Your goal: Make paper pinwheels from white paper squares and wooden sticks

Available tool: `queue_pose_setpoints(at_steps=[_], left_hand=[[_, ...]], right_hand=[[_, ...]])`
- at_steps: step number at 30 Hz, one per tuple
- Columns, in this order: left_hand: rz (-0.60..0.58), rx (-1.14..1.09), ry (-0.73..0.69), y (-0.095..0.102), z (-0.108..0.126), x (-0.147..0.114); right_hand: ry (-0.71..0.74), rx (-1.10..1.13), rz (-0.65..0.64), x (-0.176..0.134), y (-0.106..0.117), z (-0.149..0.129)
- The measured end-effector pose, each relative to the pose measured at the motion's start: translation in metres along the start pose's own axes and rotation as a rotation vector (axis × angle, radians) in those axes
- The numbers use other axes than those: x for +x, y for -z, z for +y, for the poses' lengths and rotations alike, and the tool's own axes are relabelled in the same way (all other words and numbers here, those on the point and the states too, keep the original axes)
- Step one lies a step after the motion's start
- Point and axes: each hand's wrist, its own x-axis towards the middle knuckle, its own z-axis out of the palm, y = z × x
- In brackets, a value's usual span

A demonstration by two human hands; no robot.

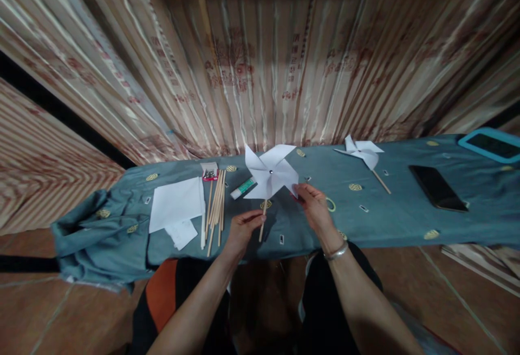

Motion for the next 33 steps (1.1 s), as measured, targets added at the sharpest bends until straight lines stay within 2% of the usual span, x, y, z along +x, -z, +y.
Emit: queue_pose_setpoints(at_steps=[9, 19, 33], left_hand=[[0.062, -0.057, 0.010, -0.003, 0.000, 0.003], [0.057, -0.026, -0.029, -0.002, -0.001, 0.003], [0.020, -0.010, -0.037, -0.003, -0.007, 0.004]], right_hand=[[-0.041, -0.045, -0.083, -0.006, -0.005, 0.006], [-0.102, -0.109, -0.202, -0.016, -0.016, 0.010], [-0.177, -0.120, -0.279, -0.024, -0.024, 0.015]])
